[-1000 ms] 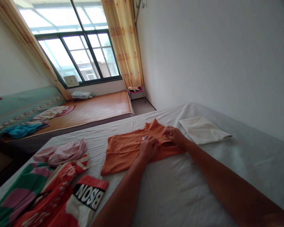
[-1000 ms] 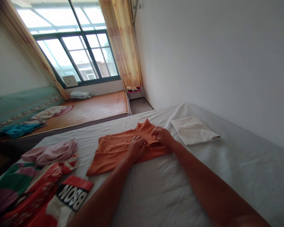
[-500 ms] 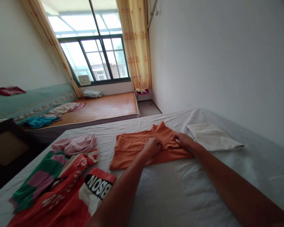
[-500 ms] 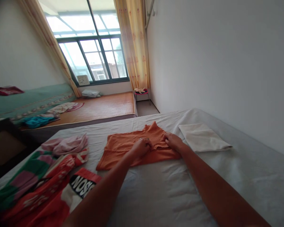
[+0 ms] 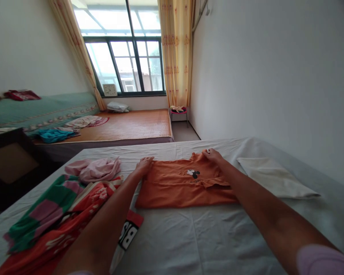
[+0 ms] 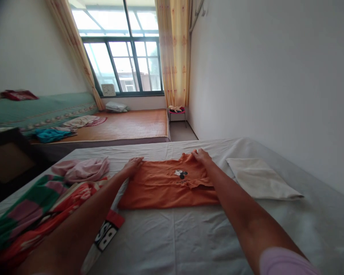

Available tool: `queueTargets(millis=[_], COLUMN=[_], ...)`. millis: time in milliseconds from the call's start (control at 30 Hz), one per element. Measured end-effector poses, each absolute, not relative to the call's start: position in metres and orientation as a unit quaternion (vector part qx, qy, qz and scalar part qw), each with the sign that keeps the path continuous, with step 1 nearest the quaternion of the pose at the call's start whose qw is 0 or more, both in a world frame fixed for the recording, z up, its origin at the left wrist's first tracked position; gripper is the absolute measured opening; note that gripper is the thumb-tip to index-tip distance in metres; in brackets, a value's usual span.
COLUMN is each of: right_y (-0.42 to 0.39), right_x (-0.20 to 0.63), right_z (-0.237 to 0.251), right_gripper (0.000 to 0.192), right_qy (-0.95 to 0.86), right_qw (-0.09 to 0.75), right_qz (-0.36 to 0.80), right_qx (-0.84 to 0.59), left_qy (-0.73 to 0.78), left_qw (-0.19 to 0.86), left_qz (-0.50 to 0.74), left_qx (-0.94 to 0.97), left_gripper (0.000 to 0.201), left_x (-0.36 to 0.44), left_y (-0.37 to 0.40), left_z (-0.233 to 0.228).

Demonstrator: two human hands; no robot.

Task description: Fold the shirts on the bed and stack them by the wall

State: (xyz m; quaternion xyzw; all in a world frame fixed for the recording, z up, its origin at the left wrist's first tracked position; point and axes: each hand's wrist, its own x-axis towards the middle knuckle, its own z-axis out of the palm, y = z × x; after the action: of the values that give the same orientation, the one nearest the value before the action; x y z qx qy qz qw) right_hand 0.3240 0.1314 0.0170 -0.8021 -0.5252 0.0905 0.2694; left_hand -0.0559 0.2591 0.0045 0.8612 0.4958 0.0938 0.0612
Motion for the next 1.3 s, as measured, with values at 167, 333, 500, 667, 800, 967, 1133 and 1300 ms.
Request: queueTargets(millis=[167, 333, 500, 667, 800, 967, 1133, 1300], right_y=[0.133, 0.078, 0.014, -0.007, -0.008, -0.007, -0.001, 0.006], right_x=[0.316, 0.322, 0.327, 0.320, 0.323, 0.325, 0.316, 0.312], right_z=[0.023, 0.034, 0.025, 0.015, 0.013, 0.010, 0.012, 0.010], right_gripper=[0.022, 0.026, 0.021, 0.033, 0.038, 0.046, 0.046, 0.043], right_qy=[-0.539, -0.587, -0.626, -0.626, -0.635, -0.643, -0.625, -0.602], right_qw=[0.364, 0.491, 0.439, 0.421, 0.426, 0.422, 0.449, 0.434], right_qz=[0.136, 0.280, 0.402, 0.355, 0.329, 0.323, 0.218, 0.172], right_qx=[-0.747, -0.580, -0.504, -0.552, -0.554, -0.552, -0.600, -0.647], left_qy=[0.481, 0.391, 0.311, 0.332, 0.350, 0.208, 0.239, 0.318], left_qw=[0.062, 0.072, 0.034, -0.008, -0.033, 0.086, 0.120, 0.107], left_qz=[0.101, 0.163, 0.140, 0.096, 0.095, 0.125, 0.170, 0.237], left_qx=[0.869, 0.903, 0.939, 0.938, 0.931, 0.966, 0.948, 0.912], left_gripper=[0.029, 0.024, 0.024, 0.024, 0.028, 0.038, 0.054, 0.041], left_x=[-0.051, -0.071, -0.096, -0.103, -0.076, 0.012, 0.084, 0.101], left_y=[0.260, 0.228, 0.177, 0.157, 0.146, 0.097, 0.058, 0.062], left_z=[0.019, 0.044, 0.044, 0.048, 0.062, 0.060, 0.035, 0.016])
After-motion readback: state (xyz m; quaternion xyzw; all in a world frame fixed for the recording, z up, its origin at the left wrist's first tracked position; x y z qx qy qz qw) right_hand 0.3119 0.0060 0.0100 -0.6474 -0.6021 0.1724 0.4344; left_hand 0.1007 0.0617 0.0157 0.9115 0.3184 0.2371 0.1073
